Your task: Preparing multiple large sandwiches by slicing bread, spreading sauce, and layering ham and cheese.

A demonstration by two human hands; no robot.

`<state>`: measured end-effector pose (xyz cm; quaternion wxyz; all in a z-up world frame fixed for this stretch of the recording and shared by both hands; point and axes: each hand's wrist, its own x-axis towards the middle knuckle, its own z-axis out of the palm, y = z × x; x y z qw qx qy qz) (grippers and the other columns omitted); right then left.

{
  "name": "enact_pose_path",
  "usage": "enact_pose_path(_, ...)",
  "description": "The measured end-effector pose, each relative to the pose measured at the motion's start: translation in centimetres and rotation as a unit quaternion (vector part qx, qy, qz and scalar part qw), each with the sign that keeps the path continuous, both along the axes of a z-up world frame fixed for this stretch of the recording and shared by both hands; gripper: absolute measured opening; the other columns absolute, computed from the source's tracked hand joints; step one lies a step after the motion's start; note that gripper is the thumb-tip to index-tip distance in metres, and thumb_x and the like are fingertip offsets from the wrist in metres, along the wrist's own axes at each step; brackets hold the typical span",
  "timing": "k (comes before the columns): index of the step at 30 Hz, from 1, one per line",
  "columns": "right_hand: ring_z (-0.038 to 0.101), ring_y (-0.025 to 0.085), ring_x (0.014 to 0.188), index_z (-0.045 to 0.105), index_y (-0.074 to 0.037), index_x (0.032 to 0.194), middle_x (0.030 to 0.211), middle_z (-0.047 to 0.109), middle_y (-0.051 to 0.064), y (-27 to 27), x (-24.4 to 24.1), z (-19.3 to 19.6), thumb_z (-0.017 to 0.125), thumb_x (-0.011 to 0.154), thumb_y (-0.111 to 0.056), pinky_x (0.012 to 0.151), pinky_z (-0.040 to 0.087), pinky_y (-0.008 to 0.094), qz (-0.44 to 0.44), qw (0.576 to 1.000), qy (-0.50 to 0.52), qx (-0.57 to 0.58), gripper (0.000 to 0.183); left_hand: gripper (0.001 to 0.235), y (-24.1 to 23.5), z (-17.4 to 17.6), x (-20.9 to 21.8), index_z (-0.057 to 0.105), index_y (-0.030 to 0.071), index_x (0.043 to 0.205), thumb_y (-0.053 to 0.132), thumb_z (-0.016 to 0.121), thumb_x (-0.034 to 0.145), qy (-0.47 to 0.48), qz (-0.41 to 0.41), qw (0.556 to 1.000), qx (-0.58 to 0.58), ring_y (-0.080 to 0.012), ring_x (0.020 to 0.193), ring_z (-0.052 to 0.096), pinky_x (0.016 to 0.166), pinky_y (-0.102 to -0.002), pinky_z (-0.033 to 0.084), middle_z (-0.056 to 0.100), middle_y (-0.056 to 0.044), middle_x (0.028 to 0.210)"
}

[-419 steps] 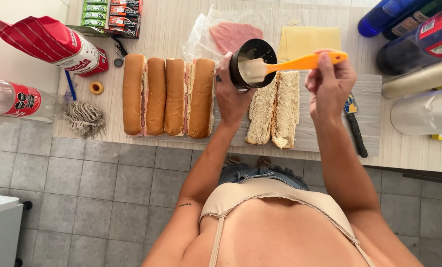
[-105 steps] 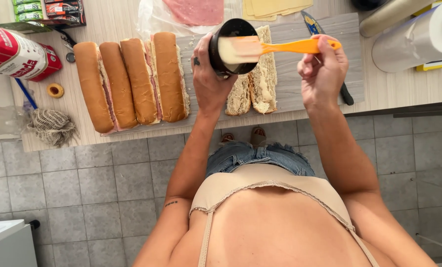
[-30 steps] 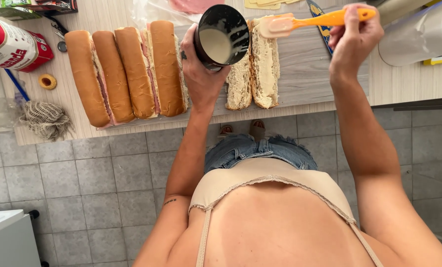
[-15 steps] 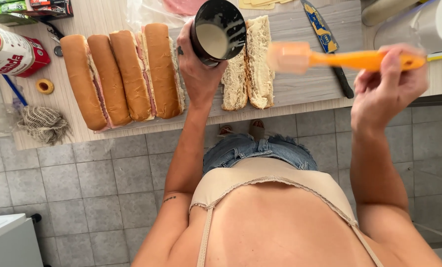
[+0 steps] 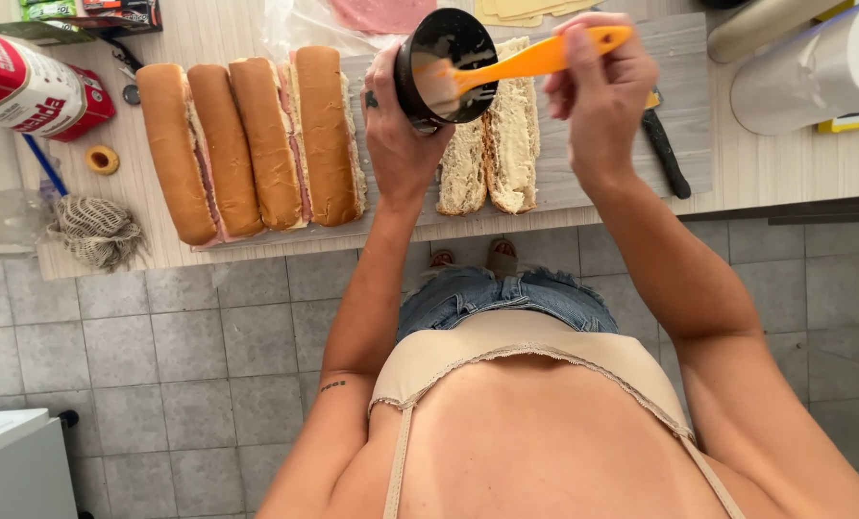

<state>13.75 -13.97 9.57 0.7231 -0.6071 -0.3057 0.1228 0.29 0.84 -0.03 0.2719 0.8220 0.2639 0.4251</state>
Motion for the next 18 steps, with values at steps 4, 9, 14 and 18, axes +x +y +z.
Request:
enact_pose_path(4, 0.051, 0.010, 0.047, 0.066, -0.008, 0.100, 0.067, 0.060, 0.004, -1.4, 2.0, 0.0, 0.062, 0.108, -0.015, 0.038, 0.038, 0.023, -0.064, 0.983, 0.169, 0.026, 0.011, 0.098, 0.5, -0.6, -0.2, 0.028, 0.017, 0.149, 0.024, 0.098, 0.080, -0.015, 0.000, 1.000, -0.022, -0.0345, 0.120, 0.067, 0.098, -0.048, 0.070, 0.057, -0.014, 0.138)
enact_pose_path(9, 0.047, 0.012, 0.052, 0.064, -0.008, 0.101, 0.070, 0.055, 0.004, -5.7, 3.3, -0.2, 0.064, 0.108, -0.016, 0.042, 0.036, 0.025, -0.100, 0.983, 0.128, 0.085, 0.010, 0.095, 1.4, -1.7, -0.8, 0.036, 0.013, 0.146, 0.012, 0.096, 0.072, -0.050, 0.046, 0.992, -0.106, -0.0317, 0.115, 0.071, 0.091, -0.037, 0.074, 0.064, -0.017, 0.129)
enact_pose_path(14, 0.052, 0.013, 0.051, 0.059, -0.007, 0.099, 0.080, 0.059, 0.006, -6.5, -0.4, -1.1, 0.060, 0.110, -0.016, 0.039, 0.040, 0.025, -0.142, 0.989, 0.032, -0.025, 0.014, 0.095, 1.6, 0.0, -1.6, 0.035, 0.018, 0.145, 0.027, 0.094, 0.071, -0.068, 0.056, 0.988, -0.127, -0.0329, 0.118, 0.068, 0.099, -0.043, 0.066, 0.064, -0.015, 0.129)
enact_pose_path(18, 0.057, 0.013, 0.055, 0.061, -0.004, 0.103, 0.079, 0.059, 0.008, -5.3, -2.2, -3.5, 0.057, 0.112, -0.013, 0.042, 0.043, 0.022, -0.093, 0.992, -0.064, -0.063, 0.013, 0.098, 1.6, 0.1, -1.9, 0.035, 0.017, 0.147, 0.024, 0.096, 0.071, -0.085, 0.054, 0.986, -0.135, -0.0329, 0.122, 0.067, 0.105, -0.041, 0.064, 0.062, -0.017, 0.134)
